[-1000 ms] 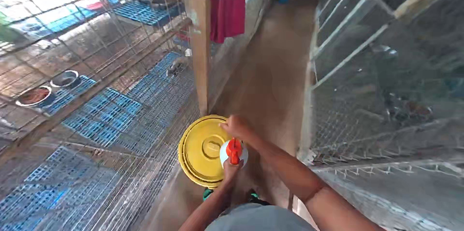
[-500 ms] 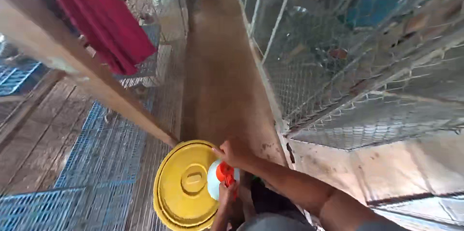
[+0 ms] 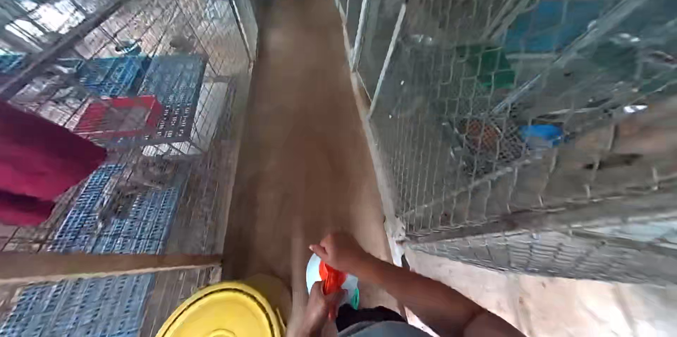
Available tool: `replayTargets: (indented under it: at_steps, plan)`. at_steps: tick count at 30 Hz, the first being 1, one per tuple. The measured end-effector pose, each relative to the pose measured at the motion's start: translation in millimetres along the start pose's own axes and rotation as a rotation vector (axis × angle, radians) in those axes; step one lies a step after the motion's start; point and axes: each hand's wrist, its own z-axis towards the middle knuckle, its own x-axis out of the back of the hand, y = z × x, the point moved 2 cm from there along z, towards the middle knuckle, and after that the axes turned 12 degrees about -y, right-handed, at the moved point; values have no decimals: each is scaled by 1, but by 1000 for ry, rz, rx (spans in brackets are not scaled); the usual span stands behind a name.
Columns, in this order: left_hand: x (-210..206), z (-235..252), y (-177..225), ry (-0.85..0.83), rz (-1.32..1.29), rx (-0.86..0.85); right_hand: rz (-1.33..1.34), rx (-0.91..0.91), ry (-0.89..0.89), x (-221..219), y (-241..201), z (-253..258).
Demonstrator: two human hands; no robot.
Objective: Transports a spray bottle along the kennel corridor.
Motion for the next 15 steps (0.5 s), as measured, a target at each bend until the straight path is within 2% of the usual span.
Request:
replayTargets:
  at_steps: [1,3,5,8,10,12,15]
  plan:
    - [-6,16,11,-4,-12,-19,5,33,27,32,-3,-11]
    - [-16,51,43,-38,2,-44,-8,180,223,106,-17,-48]
    - [-22,82,75,-79,17,-35,-4,236,348,145,-16,-58]
    - [-11,141,116,-108,52,-59,30,8,281,159,35,4]
    - [-4,185,136,-113,92,-56,61,-97,238,185,68,45]
    - [5,223,164,-110,97,-25,45,-116,222,238,69,59]
    - [34,283,221,-152,150,-27,49,11,419,336,39,54]
